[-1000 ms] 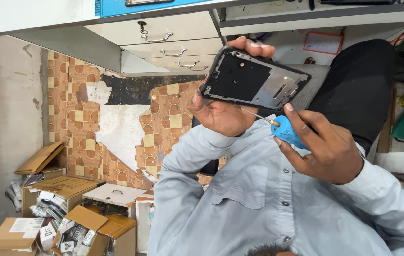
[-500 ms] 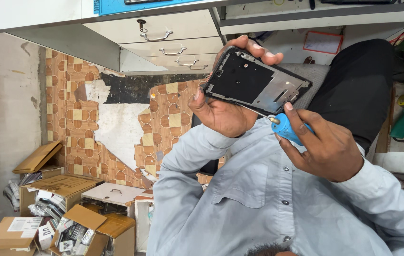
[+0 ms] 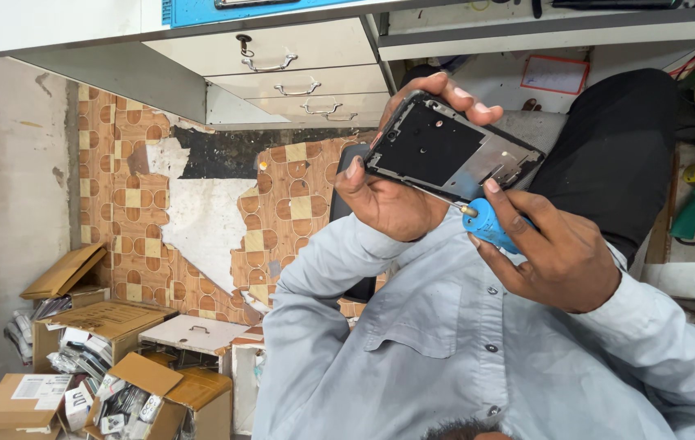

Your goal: The person disassembles a smartphone, removes the battery, and uses a screwdriver and tweezers to remove screws and small components from the phone's frame. The person then places the battery and phone frame on the workbench.

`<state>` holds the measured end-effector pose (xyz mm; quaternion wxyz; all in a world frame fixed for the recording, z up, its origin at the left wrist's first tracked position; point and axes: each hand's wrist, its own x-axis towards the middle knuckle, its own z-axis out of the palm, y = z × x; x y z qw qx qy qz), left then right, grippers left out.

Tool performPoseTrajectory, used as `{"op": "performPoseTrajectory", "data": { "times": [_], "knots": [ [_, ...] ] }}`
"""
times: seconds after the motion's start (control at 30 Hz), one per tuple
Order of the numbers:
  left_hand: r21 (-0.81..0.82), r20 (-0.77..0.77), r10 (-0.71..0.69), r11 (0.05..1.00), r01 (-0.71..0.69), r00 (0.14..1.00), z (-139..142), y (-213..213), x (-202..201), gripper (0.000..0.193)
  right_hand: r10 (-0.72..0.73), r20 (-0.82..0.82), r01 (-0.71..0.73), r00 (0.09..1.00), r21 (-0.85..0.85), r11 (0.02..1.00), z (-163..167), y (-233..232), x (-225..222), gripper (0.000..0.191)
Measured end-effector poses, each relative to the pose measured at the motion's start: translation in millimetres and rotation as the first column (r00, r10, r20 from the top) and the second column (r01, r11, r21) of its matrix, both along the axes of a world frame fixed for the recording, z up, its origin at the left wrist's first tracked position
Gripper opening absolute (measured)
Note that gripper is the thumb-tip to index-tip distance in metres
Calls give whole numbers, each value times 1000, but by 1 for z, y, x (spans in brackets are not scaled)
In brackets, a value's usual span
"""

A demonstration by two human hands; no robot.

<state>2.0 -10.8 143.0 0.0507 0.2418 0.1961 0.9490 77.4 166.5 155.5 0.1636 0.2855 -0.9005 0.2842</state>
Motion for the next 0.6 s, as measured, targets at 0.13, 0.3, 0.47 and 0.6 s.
{"op": "performPoseTrajectory", "data": {
  "times": [0.13, 0.3, 0.47, 0.6],
  "knots": [
    [0, -16, 14, 1000, -14, 1000, 0, 2, 0, 80, 8, -15, -9, 1000, -8, 1000, 1, -1, -1, 62],
    [34, -12, 63, 997, -62, 998, 1, 8, 2, 82, 12, -18, -12, 1000, -13, 1000, 5, -5, -2, 62],
    [20, 16, 111, 994, -112, 994, 3, 11, 4, 78, 23, -13, -24, 1000, -43, 999, 10, -9, -3, 61],
    [19, 1, 153, 988, -153, 988, 3, 15, 4, 77, 26, 11, -25, 1000, -67, 997, 19, -13, -4, 61]
  ]
}}
